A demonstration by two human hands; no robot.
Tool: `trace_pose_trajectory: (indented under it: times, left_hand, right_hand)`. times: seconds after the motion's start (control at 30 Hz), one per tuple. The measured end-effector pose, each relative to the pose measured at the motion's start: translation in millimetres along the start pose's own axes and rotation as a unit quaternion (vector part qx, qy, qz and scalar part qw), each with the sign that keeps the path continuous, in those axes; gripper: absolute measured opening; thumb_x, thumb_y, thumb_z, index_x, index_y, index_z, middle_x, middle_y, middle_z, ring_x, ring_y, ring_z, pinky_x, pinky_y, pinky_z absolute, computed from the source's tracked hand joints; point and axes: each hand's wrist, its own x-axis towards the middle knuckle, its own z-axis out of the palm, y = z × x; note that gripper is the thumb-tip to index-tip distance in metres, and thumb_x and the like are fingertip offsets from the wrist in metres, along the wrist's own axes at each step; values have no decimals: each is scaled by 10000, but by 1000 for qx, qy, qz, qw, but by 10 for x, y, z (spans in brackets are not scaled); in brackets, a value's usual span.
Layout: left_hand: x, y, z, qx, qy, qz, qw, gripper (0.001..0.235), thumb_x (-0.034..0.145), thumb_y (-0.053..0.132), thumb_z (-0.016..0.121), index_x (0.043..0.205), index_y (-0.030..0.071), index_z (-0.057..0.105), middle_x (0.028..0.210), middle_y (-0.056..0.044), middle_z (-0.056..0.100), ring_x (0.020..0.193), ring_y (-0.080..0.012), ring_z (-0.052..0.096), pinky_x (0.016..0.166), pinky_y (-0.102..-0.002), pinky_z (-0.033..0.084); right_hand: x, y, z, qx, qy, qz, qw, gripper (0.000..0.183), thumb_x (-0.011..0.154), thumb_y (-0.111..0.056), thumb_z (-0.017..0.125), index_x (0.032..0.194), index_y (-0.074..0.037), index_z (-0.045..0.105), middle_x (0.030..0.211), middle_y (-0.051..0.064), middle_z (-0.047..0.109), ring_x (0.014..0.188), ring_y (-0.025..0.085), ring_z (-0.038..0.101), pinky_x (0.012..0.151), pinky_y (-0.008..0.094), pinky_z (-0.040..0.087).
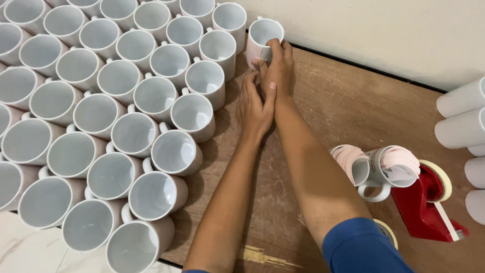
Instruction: The person places a white mug on a wooden table, applies a strip of clear tape to its side using a red tape dispenser, and then sets the mug aside. This process is repeated for several mugs.
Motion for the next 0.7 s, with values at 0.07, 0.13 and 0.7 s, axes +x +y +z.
trace_pose_trajectory:
  times: [0.07, 0.13, 0.7]
  left_hand:
    - [31, 30, -9, 6, -18, -13, 1000, 527, 924, 402, 446, 1278, 13, 430, 1396, -180, 466, 1322, -316, 435, 1067, -415, 354]
    - [78, 55, -25, 14, -35, -24, 999, 526, 919, 414, 447, 1281, 33, 424, 1444, -173, 429, 1368, -303, 396, 1082, -417, 342]
    - [114, -20, 32, 6, -30, 13, 999, 491, 887, 357, 535, 1239, 29, 436, 1457, -190, 402, 1388, -303, 366, 1102, -403, 343]
  right_hand:
    - [67, 6, 26, 7, -6, 6, 1000, 306, 817, -75, 707, 991, -154, 469, 1122, 99, 520, 925, 308, 568, 626, 433, 484]
    - [128, -14, 38, 17, -10, 11, 1000, 303, 816, -61, 713, 980, -153, 475, 1116, 86, 523, 935, 276, 572, 646, 416, 493]
    - [139, 12, 14, 75, -14, -52, 996, 249, 822, -38, 653, 952, -139, 467, 1053, 69, 526, 899, 237, 543, 662, 367, 462]
